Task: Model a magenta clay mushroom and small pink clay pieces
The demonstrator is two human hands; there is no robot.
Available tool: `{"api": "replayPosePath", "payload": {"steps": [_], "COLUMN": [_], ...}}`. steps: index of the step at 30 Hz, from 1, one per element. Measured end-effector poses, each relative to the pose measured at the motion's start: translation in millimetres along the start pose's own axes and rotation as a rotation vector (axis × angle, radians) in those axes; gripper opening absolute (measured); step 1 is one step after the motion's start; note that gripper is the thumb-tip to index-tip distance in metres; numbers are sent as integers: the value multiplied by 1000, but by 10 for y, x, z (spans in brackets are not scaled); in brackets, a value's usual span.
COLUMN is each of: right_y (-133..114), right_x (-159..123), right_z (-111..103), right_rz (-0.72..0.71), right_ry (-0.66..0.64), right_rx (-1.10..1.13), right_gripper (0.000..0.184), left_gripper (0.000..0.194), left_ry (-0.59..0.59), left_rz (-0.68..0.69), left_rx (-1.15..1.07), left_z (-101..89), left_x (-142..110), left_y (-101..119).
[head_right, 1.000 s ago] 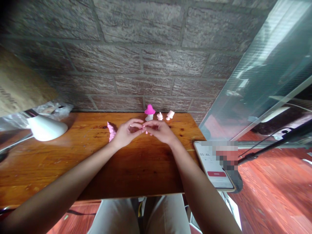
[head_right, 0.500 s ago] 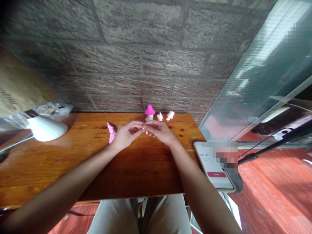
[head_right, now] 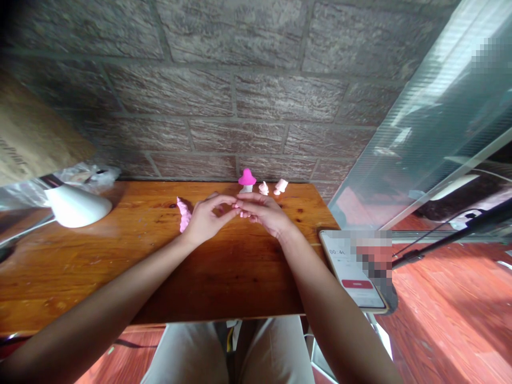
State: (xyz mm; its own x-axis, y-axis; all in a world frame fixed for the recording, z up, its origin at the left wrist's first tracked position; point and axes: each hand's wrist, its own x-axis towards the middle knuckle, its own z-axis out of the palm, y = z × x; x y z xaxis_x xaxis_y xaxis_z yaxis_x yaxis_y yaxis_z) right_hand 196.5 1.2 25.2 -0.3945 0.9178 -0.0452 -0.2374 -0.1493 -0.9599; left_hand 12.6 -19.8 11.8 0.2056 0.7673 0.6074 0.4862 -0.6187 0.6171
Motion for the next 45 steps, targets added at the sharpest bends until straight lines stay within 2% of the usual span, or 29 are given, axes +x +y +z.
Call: {"api": "replayPosePath", "payload": {"steps": [12,35,45], "right_y": [-32,29,-2], "right_x": [-37,-15,-24], "right_z": [15,35,36], "right_rz": [80,41,37], "right_ry": [8,-2,-18], "right_rx": [80,41,55], "right_gripper": [33,34,35], "left_gripper": [11,9,13], "left_ry": [14,37,63], "left_rz": [43,117,62], "left_rx": [-63,8,-11], "left_z": [30,21,27], "left_x": [-4,-9,-13], "left_y": [-3,10,27]}}
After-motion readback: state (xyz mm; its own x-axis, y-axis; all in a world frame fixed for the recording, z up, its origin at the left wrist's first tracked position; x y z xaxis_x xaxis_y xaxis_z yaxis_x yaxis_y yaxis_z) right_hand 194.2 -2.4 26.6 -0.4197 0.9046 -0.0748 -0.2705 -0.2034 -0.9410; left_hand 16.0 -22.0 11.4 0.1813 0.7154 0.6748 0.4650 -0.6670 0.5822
